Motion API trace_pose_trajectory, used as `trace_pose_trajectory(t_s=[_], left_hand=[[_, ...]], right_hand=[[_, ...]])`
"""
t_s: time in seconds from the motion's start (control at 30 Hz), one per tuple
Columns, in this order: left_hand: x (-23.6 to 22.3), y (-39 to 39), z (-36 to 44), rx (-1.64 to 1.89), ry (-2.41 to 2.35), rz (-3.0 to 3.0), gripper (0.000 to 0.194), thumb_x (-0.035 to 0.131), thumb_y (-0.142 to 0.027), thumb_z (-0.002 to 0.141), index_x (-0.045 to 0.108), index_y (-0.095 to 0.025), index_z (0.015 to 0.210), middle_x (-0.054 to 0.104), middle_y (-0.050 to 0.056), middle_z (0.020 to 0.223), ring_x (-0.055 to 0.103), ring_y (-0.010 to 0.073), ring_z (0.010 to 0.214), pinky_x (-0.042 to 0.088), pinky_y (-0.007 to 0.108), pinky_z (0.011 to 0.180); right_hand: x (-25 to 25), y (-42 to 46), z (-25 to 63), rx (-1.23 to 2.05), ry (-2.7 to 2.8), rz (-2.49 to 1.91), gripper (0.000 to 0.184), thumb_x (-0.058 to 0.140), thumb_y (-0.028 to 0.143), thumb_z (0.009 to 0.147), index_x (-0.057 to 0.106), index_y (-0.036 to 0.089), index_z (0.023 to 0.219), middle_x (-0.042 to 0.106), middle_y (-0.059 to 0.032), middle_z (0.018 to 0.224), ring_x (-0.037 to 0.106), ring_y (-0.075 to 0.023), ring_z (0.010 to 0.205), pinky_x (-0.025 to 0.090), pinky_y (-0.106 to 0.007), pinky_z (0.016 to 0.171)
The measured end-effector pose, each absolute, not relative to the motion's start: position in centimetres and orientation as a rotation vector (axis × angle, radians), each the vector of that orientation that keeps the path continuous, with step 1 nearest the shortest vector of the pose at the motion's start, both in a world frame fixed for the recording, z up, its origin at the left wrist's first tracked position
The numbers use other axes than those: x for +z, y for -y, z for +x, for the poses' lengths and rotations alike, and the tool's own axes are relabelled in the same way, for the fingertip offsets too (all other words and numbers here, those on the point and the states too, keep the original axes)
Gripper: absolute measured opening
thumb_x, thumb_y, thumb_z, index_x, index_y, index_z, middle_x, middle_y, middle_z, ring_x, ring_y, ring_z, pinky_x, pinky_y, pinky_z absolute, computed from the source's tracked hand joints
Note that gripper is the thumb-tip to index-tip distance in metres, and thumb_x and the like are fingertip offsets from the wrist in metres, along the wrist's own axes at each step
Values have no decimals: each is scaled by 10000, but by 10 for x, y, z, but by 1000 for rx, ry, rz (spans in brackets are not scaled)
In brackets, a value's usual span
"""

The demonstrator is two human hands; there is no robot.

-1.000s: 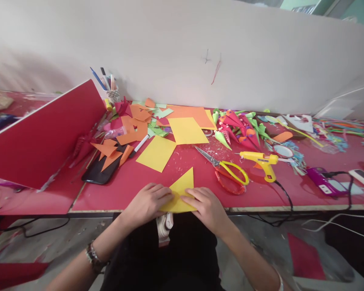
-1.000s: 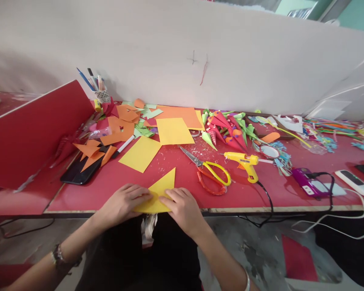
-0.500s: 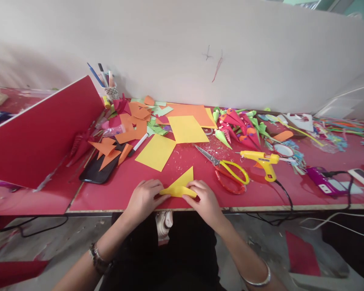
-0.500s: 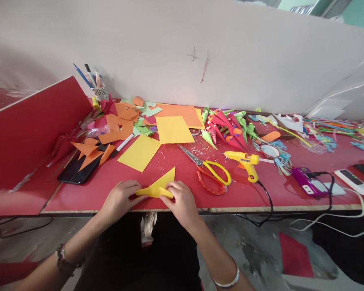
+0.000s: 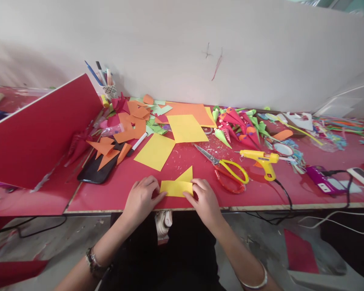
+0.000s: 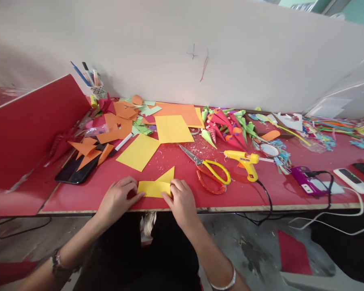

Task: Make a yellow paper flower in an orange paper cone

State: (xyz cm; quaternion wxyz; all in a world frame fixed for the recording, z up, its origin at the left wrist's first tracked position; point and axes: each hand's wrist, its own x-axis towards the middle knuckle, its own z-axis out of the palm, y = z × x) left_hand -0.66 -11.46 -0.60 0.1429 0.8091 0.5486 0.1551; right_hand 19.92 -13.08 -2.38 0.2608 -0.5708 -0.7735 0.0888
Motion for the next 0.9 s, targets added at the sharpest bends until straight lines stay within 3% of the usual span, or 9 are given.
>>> trace_pose_trajectory(t_s=[0.17, 0.27, 0.37, 0.43, 0.53, 0.7, 0.9], left_hand=[[-5, 115, -11, 367, -1606, 2321, 210, 479, -331, 810, 485, -182, 662, 516, 4, 788, 516, 148, 683, 388, 273, 630], [0, 118, -10, 338, -1654, 2431, 119, 458, -284, 823, 524, -186, 832, 540, 41, 923, 547, 170, 741, 407, 291, 648], [8, 123, -6, 263, -1573, 2738, 302, 400, -125, 822, 471, -213, 1102, 513, 80, 1119, 549, 204, 856, 406, 330, 708], [11, 126, -2, 125, -1262, 2983, 428, 369, -44, 802, 436, -250, 1171, 515, 56, 1158, 535, 204, 907, 400, 336, 738], [14, 125, 0, -55, -896, 3151, 451, 371, -34, 806, 413, -226, 1212, 521, 34, 1182, 511, 189, 963, 405, 320, 749], [16, 121, -13, -87, -844, 3171, 392, 355, -77, 842, 426, -176, 1215, 538, 36, 1186, 528, 180, 918, 411, 331, 761], [16, 119, -41, 22, -840, 3071, 382, 377, -96, 833, 477, -205, 1185, 539, 18, 1209, 520, 191, 984, 305, 406, 947]], right_hand=[[-22, 131, 198, 214, 2127, -1574, 155, 506, 269, 810, 520, 187, 679, 587, -65, 912, 516, -200, 805, 449, -325, 714], [-21, 131, 198, 219, 2129, -1584, 143, 515, 265, 804, 531, 183, 688, 583, -67, 911, 512, -201, 805, 449, -327, 715], [-21, 131, 198, 235, 2128, -1570, 133, 517, 259, 803, 541, 179, 699, 579, -72, 910, 512, -200, 815, 450, -324, 721], [-20, 131, 198, 239, 2131, -1558, 120, 512, 250, 805, 546, 174, 719, 577, -75, 917, 510, -200, 825, 450, -325, 727], [-20, 130, 197, 242, 2133, -1562, 100, 517, 233, 799, 545, 169, 727, 576, -74, 924, 507, -201, 824, 450, -331, 728], [-20, 129, 197, 249, 2133, -1576, 104, 541, 245, 784, 541, 170, 713, 577, -69, 927, 501, -202, 824, 450, -332, 732], [-21, 129, 198, 229, 2143, -1601, 117, 525, 262, 792, 542, 171, 719, 572, -69, 910, 504, -205, 806, 451, -333, 716]])
